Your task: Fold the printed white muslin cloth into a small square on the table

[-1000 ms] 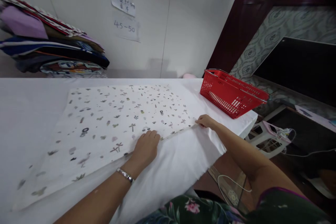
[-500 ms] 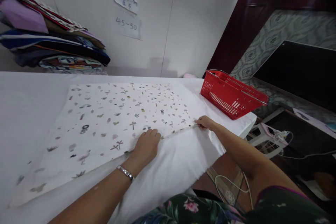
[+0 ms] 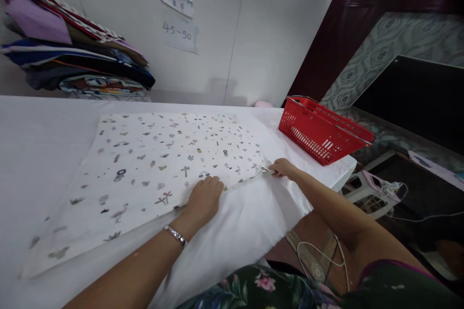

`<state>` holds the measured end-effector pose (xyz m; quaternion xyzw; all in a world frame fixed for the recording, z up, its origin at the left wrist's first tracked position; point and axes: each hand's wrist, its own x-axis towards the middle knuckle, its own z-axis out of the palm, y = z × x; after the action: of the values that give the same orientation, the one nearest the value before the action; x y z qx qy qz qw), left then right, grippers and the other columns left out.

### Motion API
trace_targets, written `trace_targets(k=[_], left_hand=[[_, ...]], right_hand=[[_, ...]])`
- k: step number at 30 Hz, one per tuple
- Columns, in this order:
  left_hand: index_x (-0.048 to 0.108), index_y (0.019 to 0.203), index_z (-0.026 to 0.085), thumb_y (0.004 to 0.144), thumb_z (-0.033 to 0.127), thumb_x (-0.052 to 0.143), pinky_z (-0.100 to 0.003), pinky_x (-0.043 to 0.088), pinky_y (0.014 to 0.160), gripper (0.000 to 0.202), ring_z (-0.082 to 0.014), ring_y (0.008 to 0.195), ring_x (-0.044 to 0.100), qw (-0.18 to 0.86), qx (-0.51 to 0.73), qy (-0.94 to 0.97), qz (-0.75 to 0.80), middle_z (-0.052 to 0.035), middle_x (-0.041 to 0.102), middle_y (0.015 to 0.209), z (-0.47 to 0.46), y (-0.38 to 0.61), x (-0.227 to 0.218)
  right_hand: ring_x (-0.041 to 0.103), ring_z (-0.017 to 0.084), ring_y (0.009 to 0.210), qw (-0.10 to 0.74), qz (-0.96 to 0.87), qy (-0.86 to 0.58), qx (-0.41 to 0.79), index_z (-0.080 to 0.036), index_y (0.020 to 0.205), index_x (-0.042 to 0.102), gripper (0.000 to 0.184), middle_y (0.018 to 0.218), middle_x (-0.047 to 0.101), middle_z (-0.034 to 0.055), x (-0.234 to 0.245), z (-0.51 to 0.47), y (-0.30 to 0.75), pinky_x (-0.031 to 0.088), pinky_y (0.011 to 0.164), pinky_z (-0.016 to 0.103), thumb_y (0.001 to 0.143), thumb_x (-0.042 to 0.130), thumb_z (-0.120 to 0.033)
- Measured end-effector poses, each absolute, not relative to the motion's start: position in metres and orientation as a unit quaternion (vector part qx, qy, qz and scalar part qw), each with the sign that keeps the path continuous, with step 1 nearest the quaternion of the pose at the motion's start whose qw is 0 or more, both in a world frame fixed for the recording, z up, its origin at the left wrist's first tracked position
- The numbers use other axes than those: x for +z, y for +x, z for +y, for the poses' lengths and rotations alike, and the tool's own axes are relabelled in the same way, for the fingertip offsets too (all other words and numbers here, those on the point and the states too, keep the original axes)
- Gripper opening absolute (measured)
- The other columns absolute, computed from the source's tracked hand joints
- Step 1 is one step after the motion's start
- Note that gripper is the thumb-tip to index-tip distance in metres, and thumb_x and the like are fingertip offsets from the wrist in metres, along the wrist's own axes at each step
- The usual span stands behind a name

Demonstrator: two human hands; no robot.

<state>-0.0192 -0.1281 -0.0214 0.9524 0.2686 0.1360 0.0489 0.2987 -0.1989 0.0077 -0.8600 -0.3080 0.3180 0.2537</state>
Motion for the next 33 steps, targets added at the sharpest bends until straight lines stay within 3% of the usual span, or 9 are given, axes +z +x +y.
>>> trace_targets(k=[3, 7, 13, 16, 19, 22, 26, 29, 33], left_hand=[[0.057, 0.083, 0.016, 0.072, -0.006, 0.037, -0.035, 0.037, 0.073, 0.031, -0.0218, 0.086, 0.048, 0.049, 0.132, 0.953, 0.267, -0.0073, 0.056, 0.091, -0.129, -0.020, -0.020], [0.058, 0.086, 0.016, 0.075, -0.004, 0.038, -0.035, 0.037, 0.074, 0.030, -0.0222, 0.088, 0.048, 0.044, 0.133, 0.960, 0.244, -0.0078, 0.056, 0.092, -0.134, -0.018, -0.018], [0.057, 0.088, 0.016, 0.071, -0.007, 0.041, -0.035, 0.037, 0.074, 0.033, -0.0216, 0.087, 0.048, 0.048, 0.121, 0.966, 0.224, -0.0072, 0.055, 0.093, -0.143, -0.013, -0.021], [0.056, 0.088, 0.016, 0.074, -0.006, 0.042, -0.035, 0.037, 0.075, 0.030, -0.0218, 0.087, 0.048, 0.052, 0.129, 0.964, 0.225, -0.0079, 0.055, 0.093, -0.144, -0.013, -0.022], [0.054, 0.086, 0.016, 0.074, -0.004, 0.045, -0.036, 0.038, 0.075, 0.025, -0.0223, 0.089, 0.049, 0.064, 0.122, 0.968, 0.209, -0.0093, 0.055, 0.094, -0.146, -0.014, -0.019], [0.052, 0.087, 0.015, 0.073, -0.001, 0.048, -0.036, 0.038, 0.074, 0.021, -0.0231, 0.089, 0.049, 0.062, 0.117, 0.969, 0.207, -0.0106, 0.054, 0.094, -0.148, -0.015, -0.018], [0.049, 0.093, 0.015, 0.078, 0.004, 0.047, -0.036, 0.039, 0.073, 0.019, -0.0228, 0.086, 0.050, 0.056, 0.141, 0.962, 0.227, -0.0098, 0.056, 0.093, -0.152, -0.016, -0.020], [0.048, 0.096, 0.014, 0.080, 0.007, 0.044, -0.035, 0.040, 0.073, 0.018, -0.0222, 0.084, 0.052, 0.067, 0.147, 0.956, 0.243, -0.0088, 0.058, 0.091, -0.152, -0.016, -0.023], [0.048, 0.093, 0.014, 0.080, 0.008, 0.044, -0.034, 0.042, 0.074, 0.015, -0.0217, 0.083, 0.055, 0.104, 0.140, 0.944, 0.279, -0.0082, 0.060, 0.088, -0.150, -0.015, -0.023]], right_hand=[[0.058, 0.012, 0.049, 0.274, -0.312, -0.854, 0.315, -0.018, 0.064, 0.049, 0.022, 0.051, 0.058, -0.0014, 0.007, -0.202, 0.306, 0.047, 0.047, 0.019, 0.076, 0.066, -0.024], [0.056, 0.011, 0.047, 0.278, -0.324, -0.863, 0.269, -0.019, 0.068, 0.045, 0.020, 0.048, 0.055, -0.0041, 0.003, -0.210, 0.318, 0.047, 0.048, 0.020, 0.079, 0.061, -0.025], [0.055, 0.013, 0.050, 0.208, -0.373, -0.887, 0.177, -0.019, 0.071, 0.050, 0.012, 0.048, 0.053, -0.0044, -0.003, -0.221, 0.319, 0.045, 0.053, 0.024, 0.075, 0.060, -0.018], [0.062, 0.020, 0.075, 0.177, -0.433, -0.876, 0.117, -0.018, 0.074, 0.055, 0.006, 0.069, 0.063, 0.0038, 0.003, -0.226, 0.313, 0.047, 0.069, 0.030, 0.072, 0.060, -0.017], [0.058, 0.025, 0.100, 0.175, -0.557, -0.811, 0.024, -0.020, 0.087, 0.060, 0.013, 0.099, 0.064, 0.0099, 0.003, -0.225, 0.295, 0.044, 0.085, 0.036, 0.075, 0.055, -0.021], [0.058, 0.025, 0.101, 0.228, -0.701, -0.675, 0.009, -0.024, 0.096, 0.060, 0.018, 0.105, 0.063, 0.0094, -0.006, -0.220, 0.259, 0.047, 0.086, 0.039, 0.084, 0.048, -0.031], [0.056, 0.023, 0.104, 0.221, -0.818, -0.526, 0.073, -0.026, 0.106, 0.058, 0.021, 0.110, 0.061, 0.0093, -0.015, -0.214, 0.200, 0.047, 0.088, 0.040, 0.087, 0.049, -0.029], [0.055, 0.023, 0.101, 0.202, -0.847, -0.487, 0.064, -0.024, 0.109, 0.057, 0.023, 0.109, 0.060, 0.0100, -0.016, -0.207, 0.171, 0.046, 0.086, 0.040, 0.088, 0.048, -0.025], [0.055, 0.024, 0.094, 0.198, -0.852, -0.484, 0.023, -0.022, 0.099, 0.059, 0.019, 0.103, 0.061, 0.0101, -0.023, -0.198, 0.155, 0.044, 0.081, 0.040, 0.087, 0.046, -0.019]])
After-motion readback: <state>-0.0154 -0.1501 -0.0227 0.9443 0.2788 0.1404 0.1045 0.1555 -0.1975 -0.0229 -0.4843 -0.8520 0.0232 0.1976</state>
